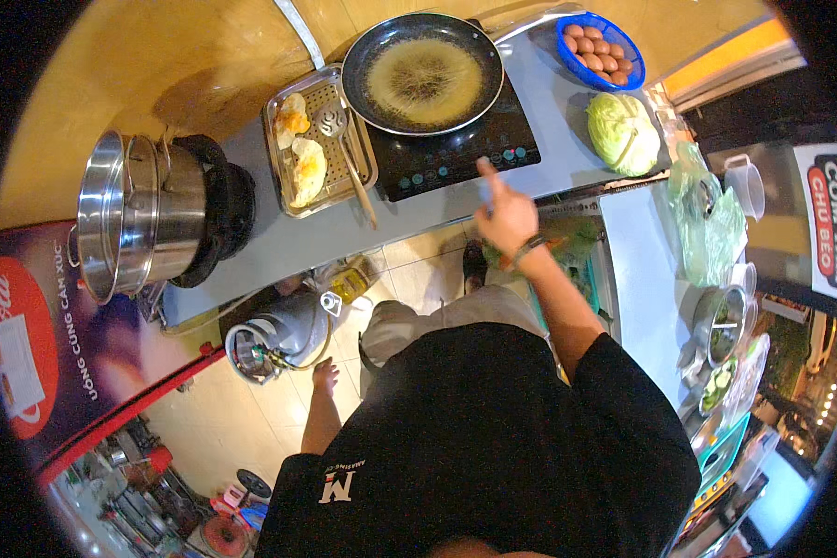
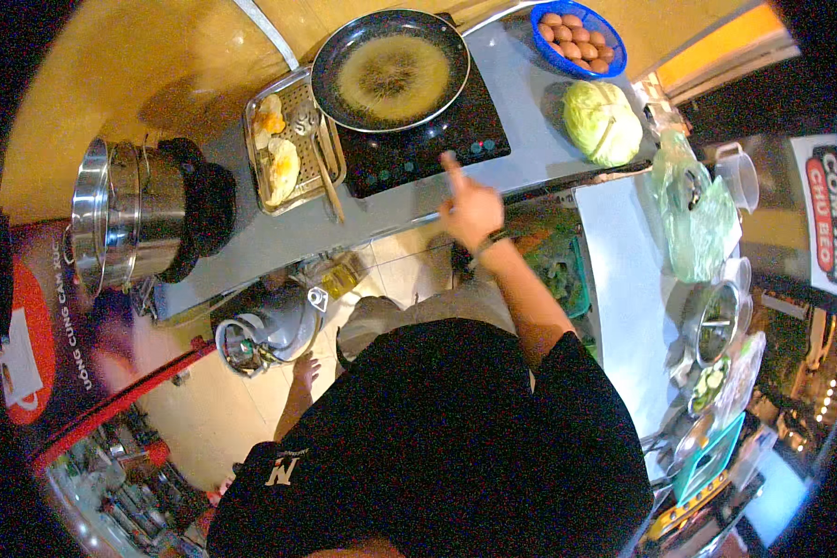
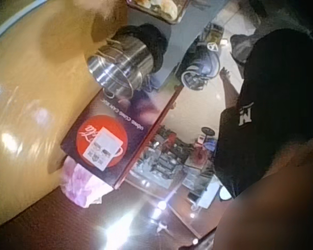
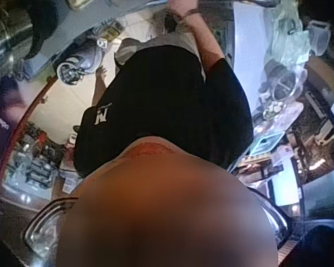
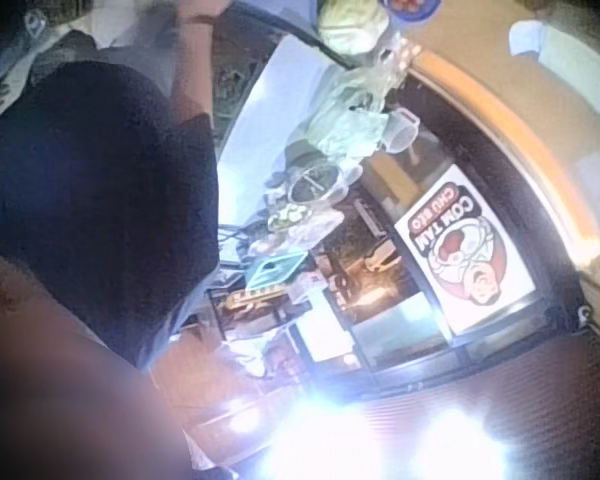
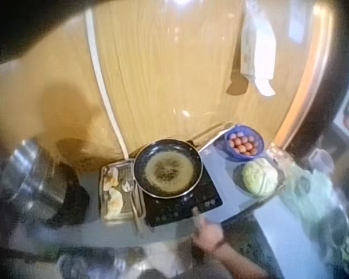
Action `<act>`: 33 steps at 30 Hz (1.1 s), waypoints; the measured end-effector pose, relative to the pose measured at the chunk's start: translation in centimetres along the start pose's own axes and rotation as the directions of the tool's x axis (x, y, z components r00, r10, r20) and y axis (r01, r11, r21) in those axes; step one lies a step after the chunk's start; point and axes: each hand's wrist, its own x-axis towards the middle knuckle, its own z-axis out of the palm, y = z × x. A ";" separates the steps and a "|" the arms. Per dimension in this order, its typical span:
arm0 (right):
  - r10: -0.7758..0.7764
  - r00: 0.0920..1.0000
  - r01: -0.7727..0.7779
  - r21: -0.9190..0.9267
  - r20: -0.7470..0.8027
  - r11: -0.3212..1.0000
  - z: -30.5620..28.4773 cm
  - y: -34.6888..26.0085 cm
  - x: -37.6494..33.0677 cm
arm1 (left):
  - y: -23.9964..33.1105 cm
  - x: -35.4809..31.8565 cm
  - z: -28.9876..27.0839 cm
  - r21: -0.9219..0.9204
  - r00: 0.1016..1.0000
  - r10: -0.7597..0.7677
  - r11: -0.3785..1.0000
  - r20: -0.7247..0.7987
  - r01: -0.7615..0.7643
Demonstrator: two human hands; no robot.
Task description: The person uses tongs to flip meat on a gas grill, adds seasoned meat from a container to the grill, and uses a spoon to transfer a fried egg from a pan to a tray.
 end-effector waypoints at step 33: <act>-0.082 0.940 0.134 -0.139 0.331 0.981 5.8 -7.3 2.5 | 1.6 4.0 5.3 0.560 0.878 0.414 0.679 0.241 -0.474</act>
